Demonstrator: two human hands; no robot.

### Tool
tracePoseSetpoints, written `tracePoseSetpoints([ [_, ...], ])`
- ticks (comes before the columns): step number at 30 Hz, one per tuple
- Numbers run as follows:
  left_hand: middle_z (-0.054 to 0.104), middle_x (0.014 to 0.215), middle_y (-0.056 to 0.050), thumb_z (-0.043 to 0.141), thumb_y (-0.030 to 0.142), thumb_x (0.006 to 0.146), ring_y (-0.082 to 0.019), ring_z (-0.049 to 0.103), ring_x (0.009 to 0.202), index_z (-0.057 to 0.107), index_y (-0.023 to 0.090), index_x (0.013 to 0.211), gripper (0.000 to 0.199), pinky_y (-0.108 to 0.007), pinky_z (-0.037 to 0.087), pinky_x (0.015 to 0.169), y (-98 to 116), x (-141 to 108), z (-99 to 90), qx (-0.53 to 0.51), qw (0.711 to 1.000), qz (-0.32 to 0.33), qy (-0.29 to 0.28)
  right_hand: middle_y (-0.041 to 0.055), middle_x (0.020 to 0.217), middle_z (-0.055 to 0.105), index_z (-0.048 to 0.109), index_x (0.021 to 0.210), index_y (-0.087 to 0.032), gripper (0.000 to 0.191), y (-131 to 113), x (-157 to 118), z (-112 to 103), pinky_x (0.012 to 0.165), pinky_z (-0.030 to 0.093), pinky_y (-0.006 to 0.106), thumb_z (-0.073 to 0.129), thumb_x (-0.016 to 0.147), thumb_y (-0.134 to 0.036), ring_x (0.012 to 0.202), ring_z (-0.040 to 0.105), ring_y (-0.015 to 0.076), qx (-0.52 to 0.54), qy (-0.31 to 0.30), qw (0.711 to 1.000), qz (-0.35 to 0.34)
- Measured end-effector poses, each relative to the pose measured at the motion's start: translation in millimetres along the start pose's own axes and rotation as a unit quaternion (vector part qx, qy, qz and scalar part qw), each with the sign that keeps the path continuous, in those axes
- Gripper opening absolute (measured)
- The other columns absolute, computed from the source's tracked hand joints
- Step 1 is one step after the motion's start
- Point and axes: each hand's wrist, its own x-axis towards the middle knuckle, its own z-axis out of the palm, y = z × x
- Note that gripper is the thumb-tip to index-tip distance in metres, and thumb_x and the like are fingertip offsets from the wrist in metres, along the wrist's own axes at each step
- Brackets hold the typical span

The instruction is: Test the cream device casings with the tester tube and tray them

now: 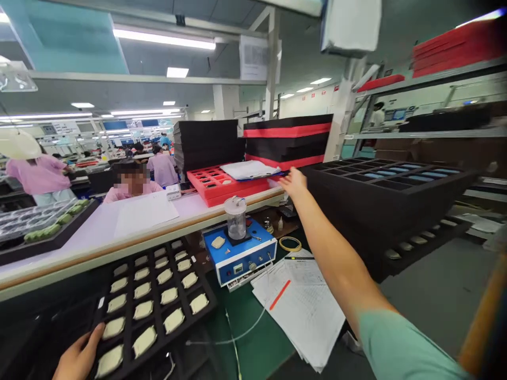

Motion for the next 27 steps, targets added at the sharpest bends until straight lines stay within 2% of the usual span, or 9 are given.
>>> tracePoseSetpoints([
  [3, 0.072, 0.07, -0.013, 0.067, 0.039, 0.07, -0.045, 0.051, 0.143, 0.062, 0.026, 0.064, 0.016, -0.054, 0.037, 0.122, 29, -26, -6.0, -0.119, 0.99, -0.077, -0.023, -0.007, 0.074, 0.06, 0.061, 0.103, -0.025, 0.012, 69, -80, -47, 0.062, 0.055, 0.018, 0.056, 0.101, -0.036, 0.064, 0.063, 0.0077, 0.007, -0.005, 1.0, -0.027],
  [4, 0.074, 0.074, -0.012, 0.068, 0.037, 0.074, -0.042, 0.059, 0.135, 0.065, 0.023, 0.07, 0.015, -0.052, 0.045, 0.117, 35, -31, -5.2, -0.142, 0.984, -0.097, -0.039, -0.0049, 0.073, 0.063, 0.064, 0.097, -0.024, 0.015, 99, -113, -60, 0.062, 0.057, 0.022, 0.068, 0.093, -0.038, 0.065, 0.064, 0.0109, -0.01, -0.046, 0.999, -0.015],
  [6, 0.077, 0.079, -0.011, 0.067, 0.035, 0.08, -0.036, 0.076, 0.106, 0.071, 0.018, 0.083, 0.017, -0.047, 0.061, 0.096, 39, -37, -1.5, -0.2, 0.966, -0.136, -0.094, 0.0012, 0.084, 0.072, 0.069, 0.097, -0.026, 0.027, 160, -176, -78, 0.069, 0.06, 0.033, 0.079, 0.082, -0.046, 0.078, 0.07, 0.0195, -0.127, -0.241, 0.961, 0.046],
  [8, 0.078, 0.079, -0.011, 0.065, 0.029, 0.085, -0.03, 0.078, 0.079, 0.073, 0.014, 0.093, 0.019, -0.042, 0.066, 0.076, 39, -41, 2.4, -0.264, 0.938, -0.174, -0.142, 0.0009, 0.098, 0.077, 0.071, 0.096, -0.032, 0.025, 210, -224, -83, 0.087, 0.06, 0.044, 0.083, 0.079, -0.046, 0.099, 0.071, 0.0267, -0.214, -0.319, 0.917, 0.111],
  [11, 0.077, 0.073, -0.01, 0.061, 0.017, 0.086, -0.025, 0.074, 0.058, 0.073, 0.009, 0.1, 0.02, -0.038, 0.065, 0.058, 37, -50, 2.6, -0.348, 0.893, -0.223, -0.179, 0.0005, 0.106, 0.077, 0.071, 0.093, -0.03, 0.02, 249, -249, -72, 0.102, 0.053, 0.052, 0.082, 0.081, -0.041, 0.115, 0.067, 0.0287, -0.267, -0.352, 0.885, 0.145],
  [15, 0.075, 0.067, -0.007, 0.057, 0.013, 0.087, -0.023, 0.07, 0.048, 0.073, 0.01, 0.104, 0.024, -0.032, 0.061, 0.049, 35, -66, -10.2, -0.434, 0.854, -0.236, -0.161, 0.0024, 0.099, 0.077, 0.07, 0.087, -0.028, 0.021, 240, -243, -57, 0.088, 0.059, 0.046, 0.076, 0.086, -0.048, 0.103, 0.07, 0.0292, -0.278, -0.373, 0.864, 0.194],
  [19, 0.073, 0.064, -0.007, 0.053, 0.012, 0.086, -0.024, 0.07, 0.047, 0.073, 0.008, 0.108, 0.029, -0.032, 0.06, 0.047, 30, -92, -31.7, -0.473, 0.842, -0.226, -0.129, 0.0073, 0.099, 0.078, 0.07, 0.094, -0.024, 0.032, 215, -243, -61, 0.071, 0.062, 0.039, 0.074, 0.087, -0.055, 0.079, 0.073, 0.0238, -0.223, -0.407, 0.843, 0.27],
  [23, 0.075, 0.066, -0.006, 0.051, 0.01, 0.085, -0.025, 0.074, 0.054, 0.073, 0.009, 0.112, 0.035, -0.033, 0.063, 0.052, 13, -139, -54.6, -0.495, 0.835, -0.221, -0.097, 0.0107, 0.092, 0.079, 0.07, 0.1, -0.017, 0.036, 200, -262, -59, 0.076, 0.064, 0.037, 0.068, 0.092, -0.052, 0.078, 0.077, 0.0225, -0.161, -0.449, 0.806, 0.35],
  [27, 0.081, 0.084, -0.005, 0.064, 0.015, 0.075, -0.028, 0.08, 0.081, 0.075, 0.017, 0.115, 0.041, -0.035, 0.067, 0.071, -30, -192, -77.3, -0.481, 0.855, -0.189, -0.031, 0.0119, 0.091, 0.081, 0.071, 0.106, -0.013, 0.042, 195, -297, -49, 0.084, 0.064, 0.041, 0.052, 0.1, -0.05, 0.084, 0.08, 0.0256, -0.11, -0.478, 0.756, 0.433],
])
